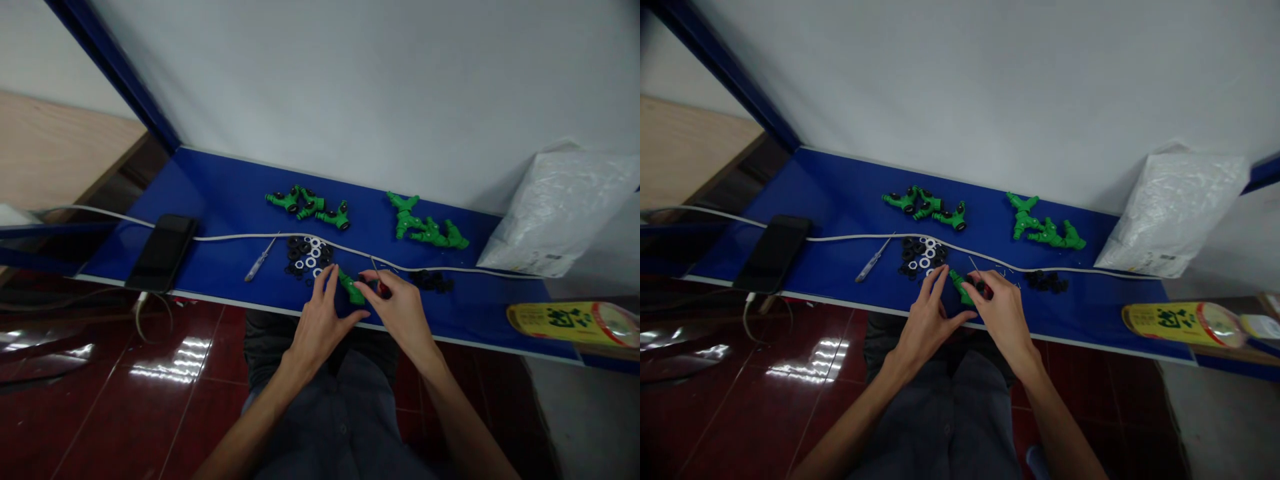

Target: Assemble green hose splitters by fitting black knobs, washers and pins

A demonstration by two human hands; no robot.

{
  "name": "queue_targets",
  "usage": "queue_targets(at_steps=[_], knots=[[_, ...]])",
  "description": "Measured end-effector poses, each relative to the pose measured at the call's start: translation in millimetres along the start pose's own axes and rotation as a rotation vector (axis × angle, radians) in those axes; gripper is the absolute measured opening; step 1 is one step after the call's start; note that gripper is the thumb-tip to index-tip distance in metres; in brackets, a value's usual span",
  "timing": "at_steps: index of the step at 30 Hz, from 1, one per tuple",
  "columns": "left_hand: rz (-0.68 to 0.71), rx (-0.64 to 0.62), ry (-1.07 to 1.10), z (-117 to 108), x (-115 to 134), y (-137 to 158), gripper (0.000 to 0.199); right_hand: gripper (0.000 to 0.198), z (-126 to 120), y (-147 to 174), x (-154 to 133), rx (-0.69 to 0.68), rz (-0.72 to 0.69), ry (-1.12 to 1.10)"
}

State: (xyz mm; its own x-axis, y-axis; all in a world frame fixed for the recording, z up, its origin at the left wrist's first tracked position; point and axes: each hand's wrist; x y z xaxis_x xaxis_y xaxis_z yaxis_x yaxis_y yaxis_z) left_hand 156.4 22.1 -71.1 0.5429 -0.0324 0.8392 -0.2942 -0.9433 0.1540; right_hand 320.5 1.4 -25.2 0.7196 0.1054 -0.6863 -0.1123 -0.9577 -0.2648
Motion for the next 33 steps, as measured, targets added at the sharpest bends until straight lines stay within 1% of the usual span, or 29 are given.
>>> queue_targets(at_steps=[2,5,7,9,17,20,23,29,33], knots=[[0.005,-0.011,-0.055,3.3,0.6,-2.3,0.100,0.021,4.0,-1.7,-1.3,-0.047,-0.046,0.061],[0.007,-0.029,-0.100,6.5,0.3,-6.6,0.091,0.024,10.4,0.1,-3.0,-0.084,-0.080,0.125],[-0.005,-0.031,-0.110,8.0,-1.0,-9.0,0.081,0.024,14.6,2.3,-3.9,-0.084,-0.090,0.162],[-0.012,-0.029,-0.119,9.2,-2.8,-10.4,0.076,0.023,18.5,4.4,-4.9,-0.075,-0.085,0.186],[-0.017,-0.014,-0.127,12.4,-8.0,-11.2,0.070,0.018,29.8,12.8,-5.9,-0.054,-0.113,0.233],[-0.043,-0.027,-0.145,12.3,-5.9,-12.2,0.068,0.018,31.8,15.7,-2.7,-0.039,-0.119,0.253],[-0.069,-0.046,-0.166,10.8,-3.0,-12.7,0.067,0.021,32.4,17.0,0.2,-0.061,-0.124,0.272],[-0.079,-0.042,-0.166,8.3,1.0,-13.1,0.062,0.022,26.6,14.3,3.4,-0.080,-0.131,0.324],[-0.074,-0.030,-0.188,8.5,1.5,-13.5,0.061,0.019,27.6,15.9,3.9,-0.073,-0.085,0.352]])
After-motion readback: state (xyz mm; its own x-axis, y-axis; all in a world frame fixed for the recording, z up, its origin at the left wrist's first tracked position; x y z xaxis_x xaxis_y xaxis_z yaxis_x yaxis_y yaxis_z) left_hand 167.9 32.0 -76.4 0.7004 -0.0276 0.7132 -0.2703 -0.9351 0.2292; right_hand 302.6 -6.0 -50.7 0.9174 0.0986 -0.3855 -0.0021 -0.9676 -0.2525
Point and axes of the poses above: each hand's wrist, its own y-axis away from the middle knuckle, its own z-axis out of the palm, x = y × z, and after that the axes turned 14 degrees about -z, right-handed
